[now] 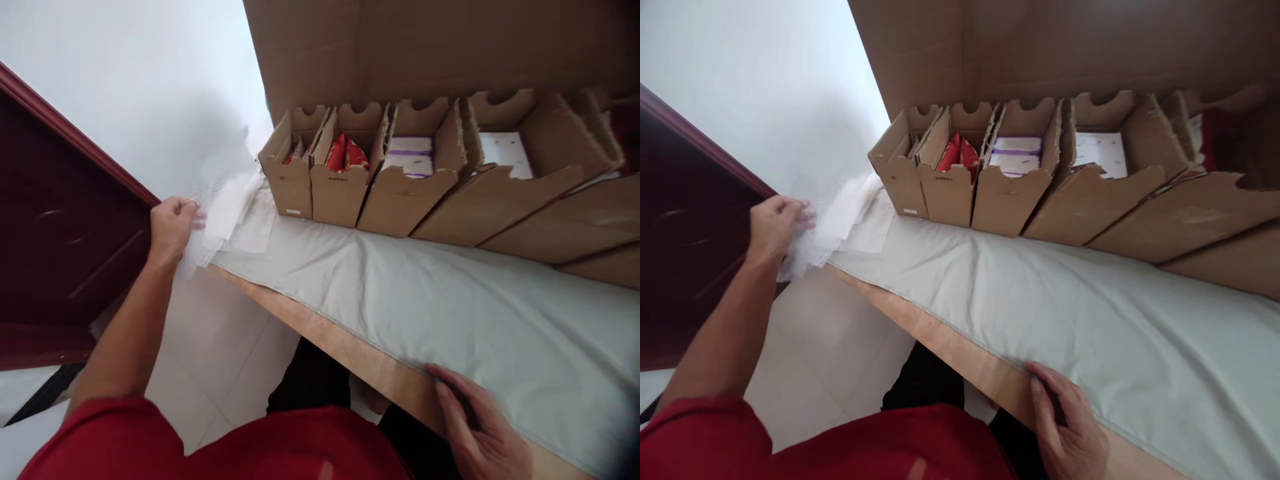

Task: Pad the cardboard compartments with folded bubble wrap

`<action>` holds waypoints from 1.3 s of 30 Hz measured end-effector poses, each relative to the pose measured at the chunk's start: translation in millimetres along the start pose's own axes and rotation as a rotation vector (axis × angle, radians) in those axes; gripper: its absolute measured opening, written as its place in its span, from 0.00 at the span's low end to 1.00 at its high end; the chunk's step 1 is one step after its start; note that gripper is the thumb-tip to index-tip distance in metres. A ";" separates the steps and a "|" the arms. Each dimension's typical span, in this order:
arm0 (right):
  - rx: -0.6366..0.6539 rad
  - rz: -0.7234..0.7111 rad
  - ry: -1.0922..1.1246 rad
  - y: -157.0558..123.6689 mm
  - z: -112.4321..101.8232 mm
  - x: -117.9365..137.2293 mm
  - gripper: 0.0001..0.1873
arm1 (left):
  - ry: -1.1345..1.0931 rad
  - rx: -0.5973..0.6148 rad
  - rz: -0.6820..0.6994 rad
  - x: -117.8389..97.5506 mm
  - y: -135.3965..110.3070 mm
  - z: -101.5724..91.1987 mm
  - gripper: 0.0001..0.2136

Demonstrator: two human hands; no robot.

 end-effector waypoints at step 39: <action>-0.054 -0.252 -0.616 101.7 -111.5 -41.3 0.23 | -0.203 0.880 0.720 -153.8 -265.0 196.6 0.17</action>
Point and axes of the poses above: each hand's wrist, its own y-axis towards the middle knuckle, its own z-axis out of the palm, x = y × z, the point moved 3 cm from there along y, towards the middle knuckle, and after that the axes turned 9 degrees about -y, right-handed, at the moved point
